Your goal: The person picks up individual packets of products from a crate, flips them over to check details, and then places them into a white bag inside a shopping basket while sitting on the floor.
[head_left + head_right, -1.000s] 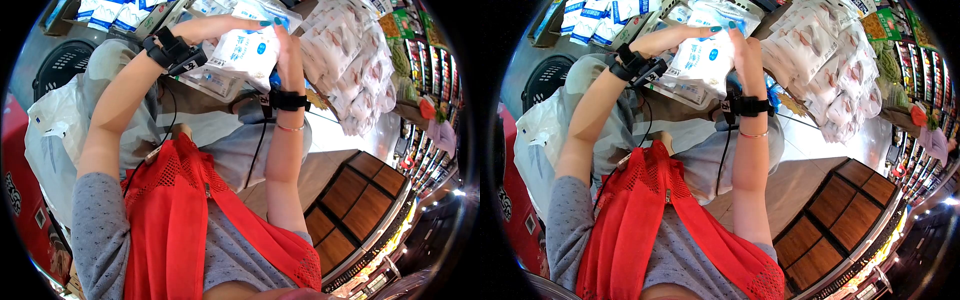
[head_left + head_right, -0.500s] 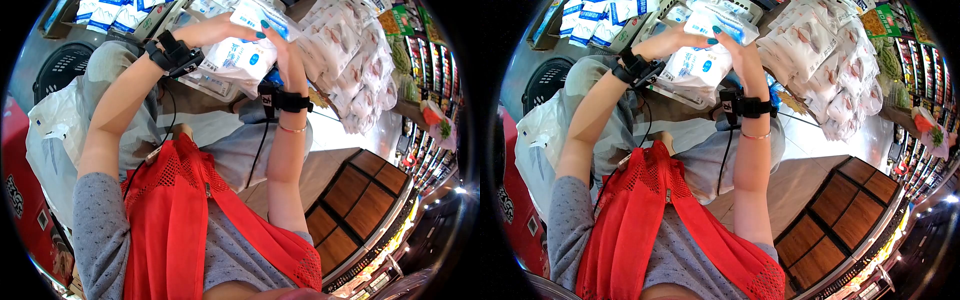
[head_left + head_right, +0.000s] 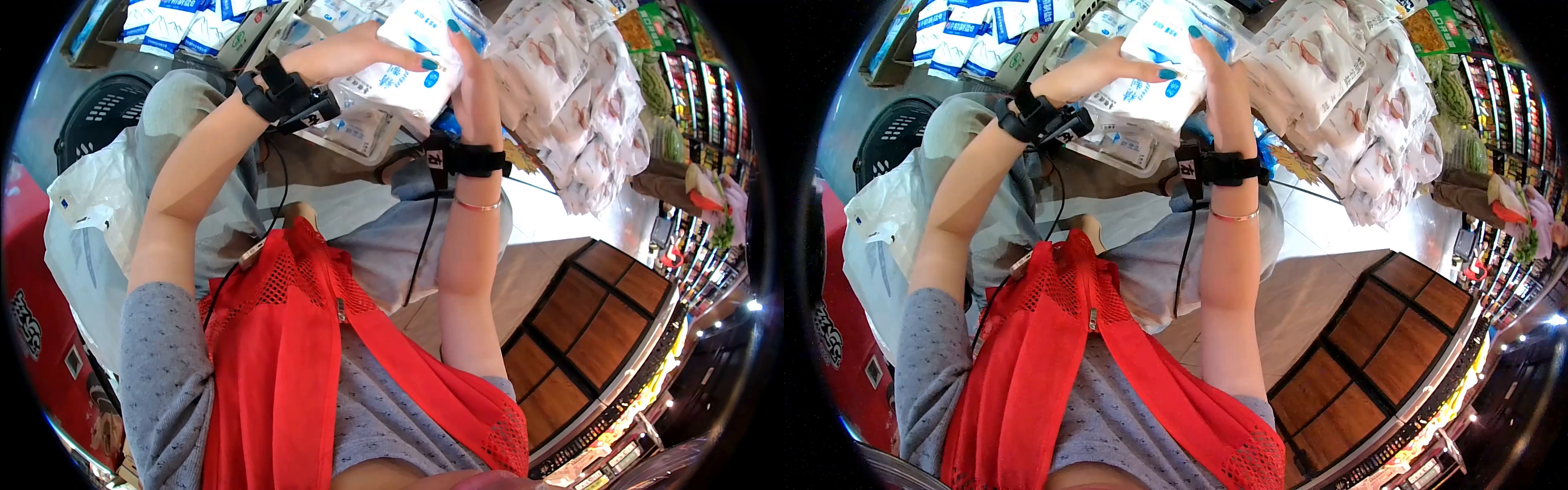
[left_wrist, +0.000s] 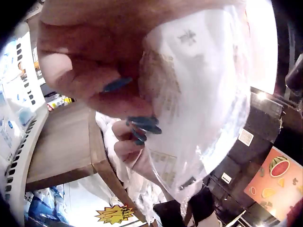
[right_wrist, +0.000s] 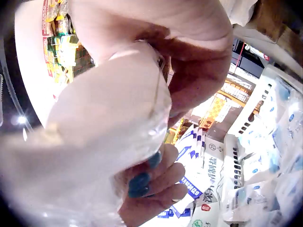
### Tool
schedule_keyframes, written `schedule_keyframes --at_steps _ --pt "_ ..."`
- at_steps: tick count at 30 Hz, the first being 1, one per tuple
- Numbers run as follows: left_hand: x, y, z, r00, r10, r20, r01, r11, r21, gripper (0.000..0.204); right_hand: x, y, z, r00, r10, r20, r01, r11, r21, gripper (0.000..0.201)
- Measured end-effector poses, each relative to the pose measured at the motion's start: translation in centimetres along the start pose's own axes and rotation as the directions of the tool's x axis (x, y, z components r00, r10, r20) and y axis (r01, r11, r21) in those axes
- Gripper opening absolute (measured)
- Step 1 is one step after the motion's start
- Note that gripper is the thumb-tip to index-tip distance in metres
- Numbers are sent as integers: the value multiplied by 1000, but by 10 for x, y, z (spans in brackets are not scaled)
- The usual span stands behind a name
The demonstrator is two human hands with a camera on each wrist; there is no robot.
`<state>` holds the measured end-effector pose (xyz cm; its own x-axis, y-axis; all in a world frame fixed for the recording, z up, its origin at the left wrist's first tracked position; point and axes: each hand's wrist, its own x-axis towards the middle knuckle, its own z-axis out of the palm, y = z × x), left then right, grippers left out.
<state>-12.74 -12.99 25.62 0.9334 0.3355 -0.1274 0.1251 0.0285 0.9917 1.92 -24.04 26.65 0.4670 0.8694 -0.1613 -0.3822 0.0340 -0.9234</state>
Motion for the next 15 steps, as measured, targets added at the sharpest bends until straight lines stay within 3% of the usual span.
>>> schedule_keyframes --at_steps 4,8,9,15 --pt "4 -8 -12 995 15 -94 -30 987 -159 45 1 1 -6 992 118 51 -109 982 -154 31" --pt "-3 4 -19 982 -7 -189 -59 939 -339 39 -4 -1 -1 968 173 184 -130 966 -224 34" --pt "-2 0 -22 976 8 -217 -74 951 -299 36 -5 -1 0 968 168 184 -119 961 -250 34" --pt "3 -7 -18 986 -76 -147 -15 845 -534 37 -6 2 9 982 102 159 -60 967 -248 35"
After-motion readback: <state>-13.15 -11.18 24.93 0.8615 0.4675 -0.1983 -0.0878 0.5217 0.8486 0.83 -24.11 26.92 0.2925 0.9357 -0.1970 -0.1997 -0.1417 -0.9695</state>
